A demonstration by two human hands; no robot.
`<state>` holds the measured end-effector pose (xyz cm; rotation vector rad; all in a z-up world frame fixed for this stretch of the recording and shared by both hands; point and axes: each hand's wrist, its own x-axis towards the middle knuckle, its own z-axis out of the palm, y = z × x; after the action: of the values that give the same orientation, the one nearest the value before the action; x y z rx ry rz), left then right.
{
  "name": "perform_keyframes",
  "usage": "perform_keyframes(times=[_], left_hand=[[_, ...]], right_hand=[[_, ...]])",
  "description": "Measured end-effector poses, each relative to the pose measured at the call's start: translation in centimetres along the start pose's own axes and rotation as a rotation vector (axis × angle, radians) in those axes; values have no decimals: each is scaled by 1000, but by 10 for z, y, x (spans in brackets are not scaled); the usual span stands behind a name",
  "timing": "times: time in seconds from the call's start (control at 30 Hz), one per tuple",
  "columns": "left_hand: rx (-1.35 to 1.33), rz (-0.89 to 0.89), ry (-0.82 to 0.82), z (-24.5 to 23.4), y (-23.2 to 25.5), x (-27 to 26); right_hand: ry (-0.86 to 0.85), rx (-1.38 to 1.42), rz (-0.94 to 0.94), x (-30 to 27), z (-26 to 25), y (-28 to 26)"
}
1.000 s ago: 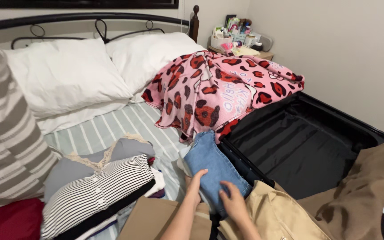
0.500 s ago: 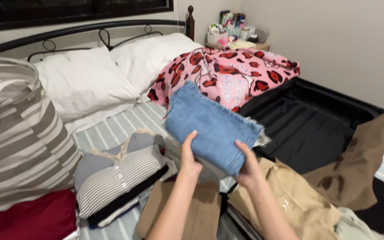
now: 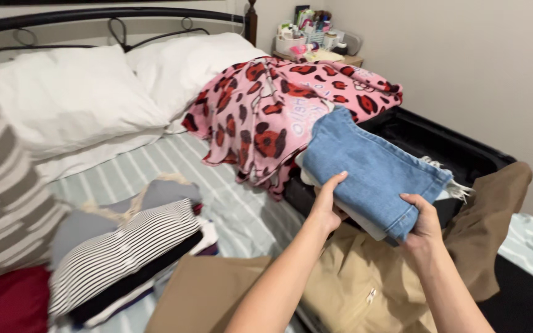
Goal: The person folds various clothing items on a bed and places them into an open suitcase. They handle tops, pants, and shorts, arranging them neatly inside the luggage.
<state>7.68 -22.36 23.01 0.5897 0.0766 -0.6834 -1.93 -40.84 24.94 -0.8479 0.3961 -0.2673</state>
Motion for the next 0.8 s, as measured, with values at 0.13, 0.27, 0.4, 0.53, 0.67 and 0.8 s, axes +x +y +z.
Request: perform_keyframes(times=[0.13, 0.27, 0.4, 0.53, 0.67, 0.8], left_hand=[[215, 67, 60, 6, 1, 53], [1016, 483, 217, -35, -1, 74], [1824, 837, 328, -86, -19, 68], [1790, 1016, 274, -104, -14, 64], [1729, 1061, 297, -93, -30, 53], [1761, 1081, 302, -97, -21, 56]], right_hand=[[-3, 19, -21, 63, -35, -12], [46, -21, -7, 137, -74, 3], [225, -375, 165, 176, -112, 59], [277, -425, 542, 188, -124, 86], [302, -430, 579, 181, -132, 88], [149, -404, 559, 191, -133, 96]])
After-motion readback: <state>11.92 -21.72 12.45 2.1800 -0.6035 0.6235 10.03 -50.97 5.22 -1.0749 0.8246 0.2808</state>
